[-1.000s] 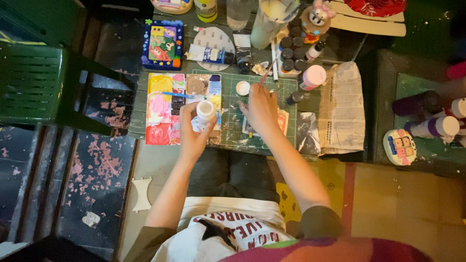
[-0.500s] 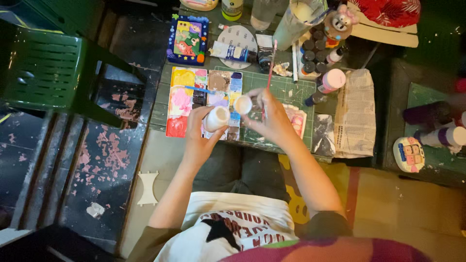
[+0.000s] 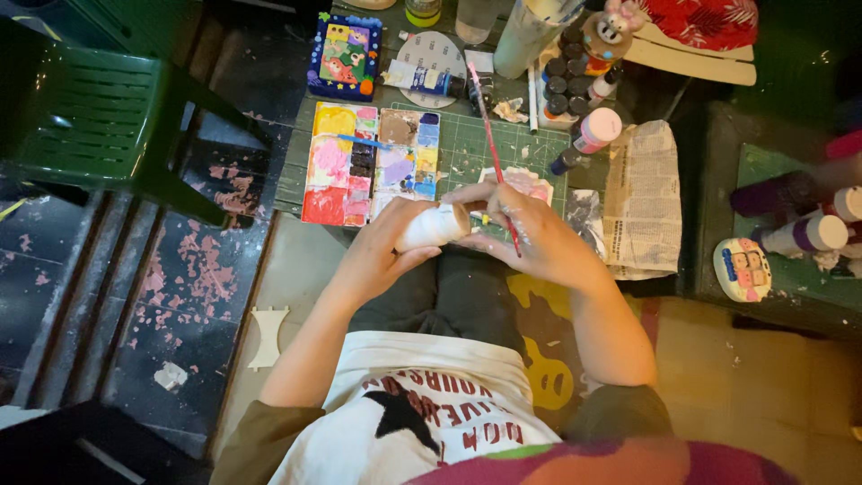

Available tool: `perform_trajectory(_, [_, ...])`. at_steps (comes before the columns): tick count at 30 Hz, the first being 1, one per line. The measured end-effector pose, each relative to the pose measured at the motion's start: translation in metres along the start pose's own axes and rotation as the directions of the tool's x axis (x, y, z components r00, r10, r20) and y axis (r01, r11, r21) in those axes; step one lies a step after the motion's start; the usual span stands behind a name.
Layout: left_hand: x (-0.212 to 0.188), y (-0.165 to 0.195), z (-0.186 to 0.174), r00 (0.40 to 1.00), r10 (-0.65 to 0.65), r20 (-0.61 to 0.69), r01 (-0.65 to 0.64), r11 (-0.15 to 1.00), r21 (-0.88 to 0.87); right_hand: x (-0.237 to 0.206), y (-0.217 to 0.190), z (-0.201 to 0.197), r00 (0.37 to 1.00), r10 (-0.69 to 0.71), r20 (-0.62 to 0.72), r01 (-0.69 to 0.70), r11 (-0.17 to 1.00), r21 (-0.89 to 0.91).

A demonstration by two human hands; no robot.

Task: The person paints small figurines with a brush, using pink and white paint from jars and a palette. They dip the brush in water, mix colors on the palette, and apply paint to the figurines and a white tray.

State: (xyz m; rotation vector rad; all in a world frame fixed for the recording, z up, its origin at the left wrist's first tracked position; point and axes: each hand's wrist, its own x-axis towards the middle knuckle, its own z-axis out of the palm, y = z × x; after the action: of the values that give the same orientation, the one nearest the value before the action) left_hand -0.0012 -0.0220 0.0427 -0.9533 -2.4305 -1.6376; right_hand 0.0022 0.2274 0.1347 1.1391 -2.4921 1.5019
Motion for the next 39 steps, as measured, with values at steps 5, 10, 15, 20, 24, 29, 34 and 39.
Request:
perform_trajectory(5, [-0.011,0.000,0.017,0.976,-0.143,0.163,0.206,0.847,-0.490,-0.019,-0.015,-0.002,1.000,0.003,0.013,-0.002,0.999,-0.040])
perform_trajectory(10, [-0.017,-0.001,0.030,0.853,-0.128,0.507,0.513,0.389,-0.765,-0.035,-0.021,-0.019,0.995,-0.021,0.097,0.016,0.999,0.050])
perform_trajectory(15, [-0.011,0.000,0.037,0.708,-0.099,0.699,0.706,0.060,-0.706,-0.041,-0.015,-0.026,0.987,-0.072,0.147,0.060,0.994,0.088])
perform_trajectory(20, [-0.004,0.006,0.039,0.633,0.003,0.774,0.761,-0.186,-0.622,-0.042,-0.010,-0.030,0.965,-0.224,0.140,0.214,0.973,0.080])
perform_trajectory(24, [0.000,0.009,0.033,0.697,-0.150,0.701,0.716,0.102,-0.691,-0.034,-0.004,-0.035,0.971,-0.180,0.160,0.173,0.983,0.061])
perform_trajectory(29, [-0.001,0.020,0.035,0.826,-0.244,0.508,0.549,0.552,-0.628,-0.031,-0.008,-0.036,0.982,-0.117,0.145,0.115,0.993,0.022])
perform_trajectory(34, [0.001,0.037,0.037,0.996,-0.053,0.076,0.062,0.990,-0.127,-0.036,-0.015,-0.022,0.990,0.129,-0.061,-0.135,0.984,-0.112])
perform_trajectory(39, [0.001,0.041,0.037,0.993,0.105,-0.048,-0.102,0.993,0.058,-0.038,-0.012,-0.021,0.977,0.213,0.002,-0.209,0.964,-0.166])
